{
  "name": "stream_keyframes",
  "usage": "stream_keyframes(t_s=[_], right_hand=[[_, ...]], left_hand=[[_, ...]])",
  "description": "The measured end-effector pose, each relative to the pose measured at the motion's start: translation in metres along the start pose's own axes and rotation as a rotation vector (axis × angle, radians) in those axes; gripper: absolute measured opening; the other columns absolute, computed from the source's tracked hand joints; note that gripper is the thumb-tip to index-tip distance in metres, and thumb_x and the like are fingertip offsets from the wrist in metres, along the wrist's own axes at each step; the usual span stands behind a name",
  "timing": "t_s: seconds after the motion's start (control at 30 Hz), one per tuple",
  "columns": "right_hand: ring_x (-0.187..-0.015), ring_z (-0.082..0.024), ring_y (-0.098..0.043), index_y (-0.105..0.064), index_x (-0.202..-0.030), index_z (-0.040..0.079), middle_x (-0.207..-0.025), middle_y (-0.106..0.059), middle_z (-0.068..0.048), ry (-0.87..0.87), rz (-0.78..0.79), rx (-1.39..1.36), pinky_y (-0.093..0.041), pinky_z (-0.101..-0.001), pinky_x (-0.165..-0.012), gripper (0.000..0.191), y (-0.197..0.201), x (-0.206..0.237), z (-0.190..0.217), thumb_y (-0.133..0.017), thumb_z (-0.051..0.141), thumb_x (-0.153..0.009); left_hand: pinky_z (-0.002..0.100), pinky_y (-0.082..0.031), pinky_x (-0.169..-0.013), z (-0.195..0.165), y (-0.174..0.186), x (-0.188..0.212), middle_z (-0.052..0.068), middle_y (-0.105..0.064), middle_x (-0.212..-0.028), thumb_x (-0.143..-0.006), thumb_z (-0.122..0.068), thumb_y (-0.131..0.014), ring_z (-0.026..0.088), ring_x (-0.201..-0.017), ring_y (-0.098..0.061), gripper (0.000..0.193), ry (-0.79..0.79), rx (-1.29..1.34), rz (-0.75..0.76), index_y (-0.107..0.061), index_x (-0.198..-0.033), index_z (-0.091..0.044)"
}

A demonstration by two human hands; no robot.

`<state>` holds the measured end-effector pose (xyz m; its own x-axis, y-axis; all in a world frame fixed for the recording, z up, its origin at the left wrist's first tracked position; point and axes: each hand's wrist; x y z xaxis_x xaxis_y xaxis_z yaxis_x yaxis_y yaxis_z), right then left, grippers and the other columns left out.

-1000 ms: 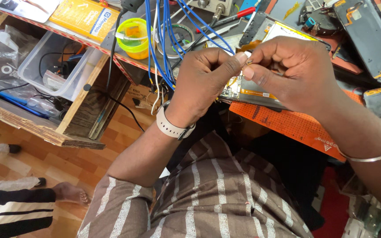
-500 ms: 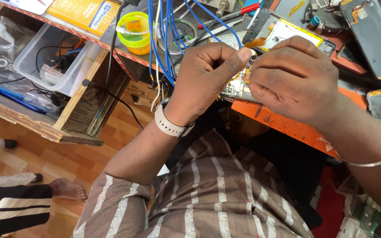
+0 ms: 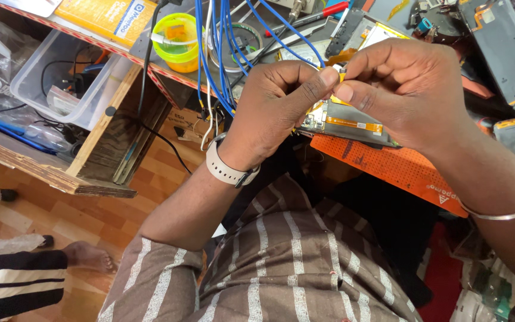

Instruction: The person repairs a disassembled smartphone at a cluttered workbench, manipulating internal flex cables and connectors with their fingers, lifting and repositioning the battery, and working on the phone's internal board. Near the end they use a small tool on the board and reach across the bench for supplies.

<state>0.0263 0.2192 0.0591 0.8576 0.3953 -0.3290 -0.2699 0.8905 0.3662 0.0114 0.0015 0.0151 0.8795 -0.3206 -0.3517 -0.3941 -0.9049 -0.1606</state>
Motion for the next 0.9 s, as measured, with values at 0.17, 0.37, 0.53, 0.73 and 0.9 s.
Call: stream_keyframes(t_s=[0.17,0.37,0.53,0.73,0.9], right_hand=[[-0.075,0.001,-0.061,-0.069,-0.113,-0.003,-0.091,-0.071,-0.003,0.019,0.005,0.021,-0.048,-0.0152,-0.068,0.017,0.001,0.0,-0.003,-0.077,0.007,-0.101],[-0.081,0.0,-0.065,-0.068,-0.115,-0.003,-0.096,-0.072,-0.005,0.056,0.024,-0.003,-0.053,-0.0139,-0.069,0.018,0.002,-0.001,-0.004,-0.076,0.008,-0.103],[-0.076,0.0,-0.064,-0.066,-0.114,-0.002,-0.093,-0.072,-0.006,0.057,-0.005,0.069,-0.051,-0.015,-0.067,0.017,0.001,-0.004,0.001,-0.075,0.007,-0.103],[-0.079,0.003,-0.062,-0.061,-0.123,0.003,-0.1,-0.071,-0.002,0.045,0.009,-0.012,-0.046,-0.0129,-0.063,0.028,-0.004,-0.007,0.007,-0.071,0.007,-0.097],[-0.075,0.001,-0.057,-0.068,-0.124,0.0,-0.099,-0.067,-0.002,0.077,0.037,0.149,-0.042,-0.0155,-0.063,0.025,-0.006,-0.002,0.003,-0.074,0.002,-0.1]], left_hand=[[0.024,-0.028,-0.049,0.0,0.002,0.0,-0.006,-0.052,-0.061,-0.102,-0.036,-0.07,0.002,-0.054,-0.04,0.039,0.009,0.002,0.007,-0.075,-0.086,-0.001],[0.023,-0.034,-0.051,-0.001,0.004,0.002,-0.004,-0.057,-0.065,-0.102,-0.038,-0.067,0.003,-0.057,-0.046,0.04,0.012,-0.029,0.015,-0.077,-0.09,-0.001],[0.023,-0.044,-0.063,-0.002,0.014,0.009,-0.001,-0.069,-0.087,-0.109,-0.038,-0.059,0.005,-0.074,-0.056,0.04,-0.073,-0.014,0.096,-0.078,-0.108,-0.003],[0.024,-0.051,-0.08,-0.006,0.019,0.018,0.002,-0.074,-0.104,-0.11,-0.021,-0.064,0.007,-0.09,-0.062,0.027,-0.017,0.144,0.156,-0.074,-0.125,-0.001],[0.024,-0.049,-0.072,-0.01,0.011,0.018,0.0,-0.071,-0.096,-0.103,-0.016,-0.074,0.007,-0.081,-0.061,0.012,-0.271,-0.309,-0.024,-0.075,-0.108,-0.006]])
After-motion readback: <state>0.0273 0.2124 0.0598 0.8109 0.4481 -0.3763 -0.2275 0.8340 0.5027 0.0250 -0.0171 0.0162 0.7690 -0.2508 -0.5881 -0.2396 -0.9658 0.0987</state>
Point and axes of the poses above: each hand's wrist, its own x-axis away from the middle knuckle, its own y-axis out of the back of the hand, z = x × y
